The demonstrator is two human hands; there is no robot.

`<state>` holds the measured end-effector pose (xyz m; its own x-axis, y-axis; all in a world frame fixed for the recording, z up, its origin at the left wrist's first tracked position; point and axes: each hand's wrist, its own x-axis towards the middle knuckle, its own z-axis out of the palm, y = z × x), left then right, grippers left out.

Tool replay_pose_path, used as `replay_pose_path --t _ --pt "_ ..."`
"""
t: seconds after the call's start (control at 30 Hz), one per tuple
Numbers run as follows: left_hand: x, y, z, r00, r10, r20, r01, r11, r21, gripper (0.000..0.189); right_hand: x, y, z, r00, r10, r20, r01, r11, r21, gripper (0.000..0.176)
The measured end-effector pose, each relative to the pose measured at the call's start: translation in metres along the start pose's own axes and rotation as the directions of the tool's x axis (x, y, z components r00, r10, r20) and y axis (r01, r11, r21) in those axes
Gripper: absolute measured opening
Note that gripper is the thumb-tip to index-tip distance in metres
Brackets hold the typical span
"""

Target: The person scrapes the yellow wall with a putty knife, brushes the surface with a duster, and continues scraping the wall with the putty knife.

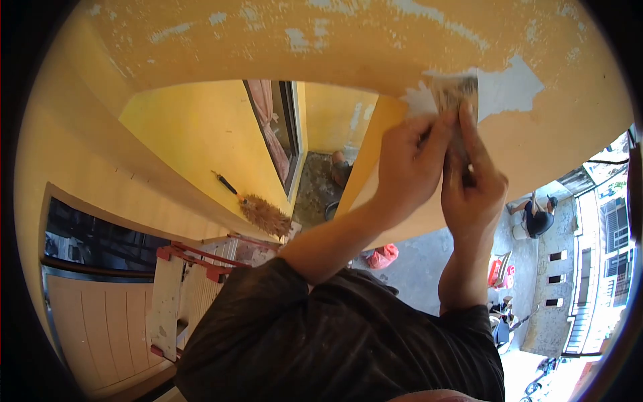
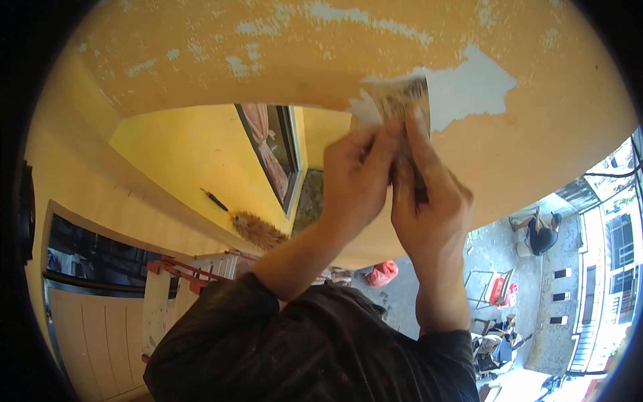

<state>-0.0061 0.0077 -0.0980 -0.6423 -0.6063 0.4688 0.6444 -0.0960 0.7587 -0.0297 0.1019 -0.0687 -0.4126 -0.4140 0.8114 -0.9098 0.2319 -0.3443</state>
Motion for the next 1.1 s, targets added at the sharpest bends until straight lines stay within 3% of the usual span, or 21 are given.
replay_pose_path --t 0.07,0.13,0.27,0.37,0.43,0.53,0.67,0.77,0.83,1.1 --pt "-0.001 -0.005 0.001 1.0 0.007 -0.003 -0.007 0.999 0.035 0.028 0.0 0.004 0.001 0.995 -0.101 -0.02 0.099 0.992 -0.077 0.044" --pt "-0.003 0.004 0.004 0.998 -0.059 -0.022 0.058 0.997 -0.046 0.028 -0.001 -0.004 0.001 0.995 0.096 -0.016 -0.095 0.995 0.015 0.044" --pt "0.002 0.005 0.001 0.999 -0.021 0.03 0.022 0.999 -0.034 0.028 0.001 -0.004 0.001 0.997 0.063 -0.041 -0.062 0.998 0.018 0.044" --pt "0.001 -0.001 0.003 0.999 -0.034 -0.004 0.034 0.999 -0.026 0.028 0.002 -0.007 -0.001 0.984 0.18 0.004 -0.179 0.983 0.046 0.045" --pt "0.004 0.002 0.004 0.999 -0.036 -0.006 0.035 0.994 -0.101 0.028 0.006 -0.005 0.0 0.999 0.005 -0.052 -0.003 0.999 0.042 0.045" --pt "0.0 -0.001 0.005 0.998 -0.063 0.001 0.063 0.994 -0.086 0.028 0.003 0.005 0.003 0.994 -0.048 -0.094 0.051 0.998 0.028 0.046" --pt "0.004 0.003 0.004 0.999 -0.043 -0.016 0.041 0.993 -0.112 0.027 0.005 0.001 0.001 0.999 0.015 -0.045 -0.013 0.998 0.055 0.045" --pt "0.004 0.004 0.004 0.998 -0.065 -0.007 0.064 0.994 -0.089 0.026 0.005 0.003 0.005 0.994 -0.04 -0.106 0.044 0.998 0.036 0.045" --pt "0.005 0.003 0.004 0.999 -0.016 -0.041 0.014 0.999 -0.032 0.027 0.006 -0.003 0.001 0.996 0.085 -0.015 -0.084 0.995 0.051 0.045" --pt "0.004 0.007 0.004 0.998 -0.056 -0.011 0.055 0.998 -0.036 0.028 0.003 0.0 0.0 0.998 0.069 -0.012 -0.068 0.995 0.076 0.044"
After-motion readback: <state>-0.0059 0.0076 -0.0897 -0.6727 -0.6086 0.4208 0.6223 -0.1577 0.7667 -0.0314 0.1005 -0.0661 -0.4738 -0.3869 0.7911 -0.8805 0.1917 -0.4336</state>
